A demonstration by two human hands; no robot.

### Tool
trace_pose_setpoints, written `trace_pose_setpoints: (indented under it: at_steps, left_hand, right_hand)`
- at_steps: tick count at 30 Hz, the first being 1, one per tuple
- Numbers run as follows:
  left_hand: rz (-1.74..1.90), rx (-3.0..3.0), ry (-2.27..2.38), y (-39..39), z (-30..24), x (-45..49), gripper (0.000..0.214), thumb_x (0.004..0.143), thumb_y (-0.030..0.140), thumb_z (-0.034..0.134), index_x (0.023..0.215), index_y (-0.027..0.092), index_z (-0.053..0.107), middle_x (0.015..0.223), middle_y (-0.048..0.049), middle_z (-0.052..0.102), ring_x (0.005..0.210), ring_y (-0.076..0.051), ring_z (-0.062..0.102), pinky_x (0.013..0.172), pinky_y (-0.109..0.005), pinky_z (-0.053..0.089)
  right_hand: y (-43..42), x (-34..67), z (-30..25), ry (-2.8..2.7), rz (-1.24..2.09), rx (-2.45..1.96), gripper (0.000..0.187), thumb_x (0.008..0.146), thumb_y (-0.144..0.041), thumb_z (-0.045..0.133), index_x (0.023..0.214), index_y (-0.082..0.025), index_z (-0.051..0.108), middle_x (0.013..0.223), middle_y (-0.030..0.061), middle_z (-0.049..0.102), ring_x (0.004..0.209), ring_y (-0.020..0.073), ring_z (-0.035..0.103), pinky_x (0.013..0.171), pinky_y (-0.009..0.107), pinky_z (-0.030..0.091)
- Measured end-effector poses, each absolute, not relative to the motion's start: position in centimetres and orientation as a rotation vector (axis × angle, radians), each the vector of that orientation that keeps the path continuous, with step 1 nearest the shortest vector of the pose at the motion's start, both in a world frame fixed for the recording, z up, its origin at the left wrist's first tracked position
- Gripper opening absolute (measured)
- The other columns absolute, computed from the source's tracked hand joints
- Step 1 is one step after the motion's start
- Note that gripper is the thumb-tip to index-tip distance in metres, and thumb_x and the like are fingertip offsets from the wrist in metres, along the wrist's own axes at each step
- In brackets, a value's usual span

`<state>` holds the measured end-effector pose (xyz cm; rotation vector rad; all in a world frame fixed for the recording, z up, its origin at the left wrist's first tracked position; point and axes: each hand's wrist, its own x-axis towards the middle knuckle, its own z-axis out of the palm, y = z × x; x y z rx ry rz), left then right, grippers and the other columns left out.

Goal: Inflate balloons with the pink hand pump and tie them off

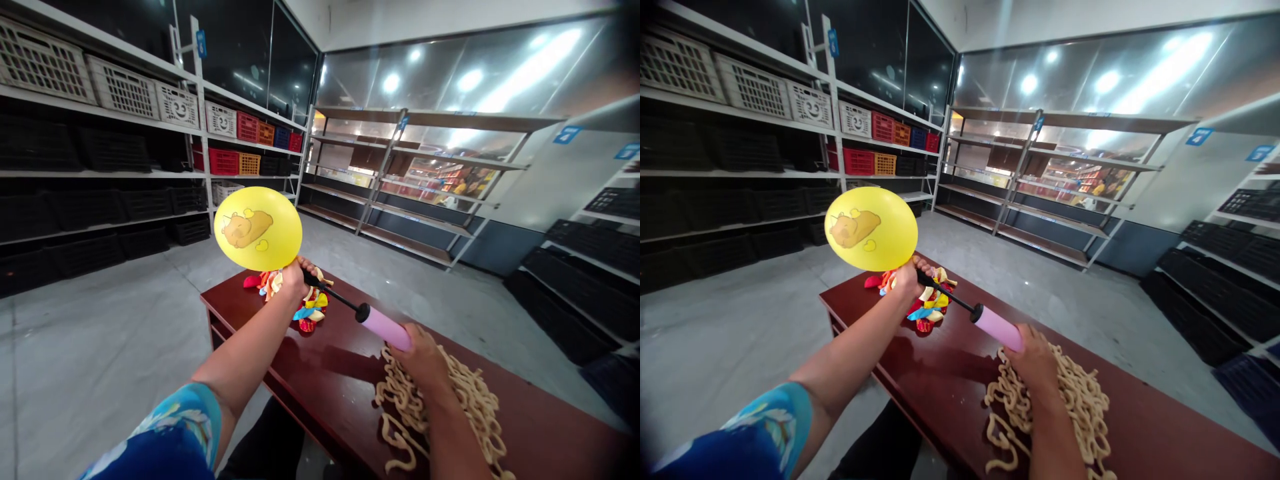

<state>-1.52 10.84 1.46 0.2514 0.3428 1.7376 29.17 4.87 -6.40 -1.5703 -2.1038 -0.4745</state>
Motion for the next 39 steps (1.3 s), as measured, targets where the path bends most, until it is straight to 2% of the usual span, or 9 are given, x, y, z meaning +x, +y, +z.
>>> trace_pose_setpoints:
  at_steps: [4, 13, 20, 25, 29, 35, 39]
  left_hand:
    - [1.747, 0.265, 0.348, 10.2, 0.8, 0.2, 0.024, 0.069, 0.009, 0.047, 0.059, 0.019, 0.028, 0.051, 0.0056, 0.028, 0.04, -0.007, 0.032, 0.043, -0.021, 0.031]
    - [1.677, 0.274, 0.424, 9.1, -0.7, 6.7, 0.02, 0.071, 0.008, 0.043, 0.059, 0.019, 0.03, 0.051, 0.0056, 0.028, 0.042, -0.007, 0.033, 0.045, -0.022, 0.033]
    - [1.739, 0.288, 0.435, 10.6, 1.6, 3.8, 0.018, 0.067, 0.006, 0.04, 0.06, 0.019, 0.031, 0.049, 0.0057, 0.029, 0.041, -0.008, 0.034, 0.045, -0.022, 0.031]
    - [1.751, 0.278, 0.383, 11.2, 1.4, 1.4, 0.02, 0.067, 0.004, 0.04, 0.061, 0.019, 0.029, 0.051, 0.0063, 0.029, 0.041, -0.007, 0.032, 0.045, -0.02, 0.03]
    - [1.754, 0.302, 0.351, 10.5, 0.0, 3.0, 0.019, 0.068, 0.004, 0.041, 0.061, 0.018, 0.031, 0.051, 0.0061, 0.029, 0.042, -0.007, 0.033, 0.046, -0.02, 0.03]
    - [1.675, 0.288, 0.436, 9.0, -1.5, 7.0, 0.023, 0.077, 0.009, 0.041, 0.059, 0.019, 0.03, 0.051, 0.0053, 0.028, 0.042, -0.007, 0.033, 0.046, -0.021, 0.032]
    - [1.678, 0.338, 0.463, 9.1, -1.1, 6.5, 0.022, 0.073, 0.004, 0.041, 0.059, 0.019, 0.03, 0.051, 0.0055, 0.028, 0.042, -0.007, 0.034, 0.047, -0.021, 0.033]
  right_hand:
    - [4.8, 28.8, -6.4, -2.084, -0.538, -1.519, 0.025, 0.07, -0.026, 0.059, 0.092, -0.019, 0.053, 0.085, 0.0052, 0.059, 0.078, 0.0214, 0.053, 0.071, 0.032, 0.04]
    - [4.8, 28.1, -6.0, -2.077, -0.567, -1.401, 0.034, 0.071, -0.024, 0.059, 0.103, -0.016, 0.054, 0.091, 0.007, 0.059, 0.086, 0.0229, 0.051, 0.08, 0.033, 0.04]
    - [5.1, 31.2, -6.0, -1.961, -0.528, -1.575, 0.039, 0.069, -0.028, 0.061, 0.107, -0.02, 0.055, 0.097, 0.0063, 0.058, 0.088, 0.023, 0.05, 0.081, 0.033, 0.039]
    - [5.2, 32.0, -6.0, -1.948, -0.473, -1.669, 0.035, 0.07, -0.028, 0.06, 0.103, -0.019, 0.057, 0.095, 0.007, 0.058, 0.088, 0.0228, 0.049, 0.079, 0.033, 0.038]
    - [5.0, 30.9, -5.9, -1.974, -0.478, -1.667, 0.031, 0.068, -0.026, 0.061, 0.098, -0.018, 0.057, 0.095, 0.0078, 0.058, 0.088, 0.023, 0.047, 0.081, 0.033, 0.035]
    - [4.5, 28.5, -5.8, -2.082, -0.451, -1.562, 0.034, 0.069, -0.028, 0.063, 0.101, -0.017, 0.056, 0.097, 0.0089, 0.057, 0.089, 0.0235, 0.046, 0.081, 0.033, 0.035]
    - [4.4, 28.1, -5.5, -2.103, -0.389, -1.549, 0.039, 0.069, -0.031, 0.064, 0.105, -0.019, 0.056, 0.098, 0.0076, 0.057, 0.09, 0.0233, 0.047, 0.082, 0.032, 0.036]
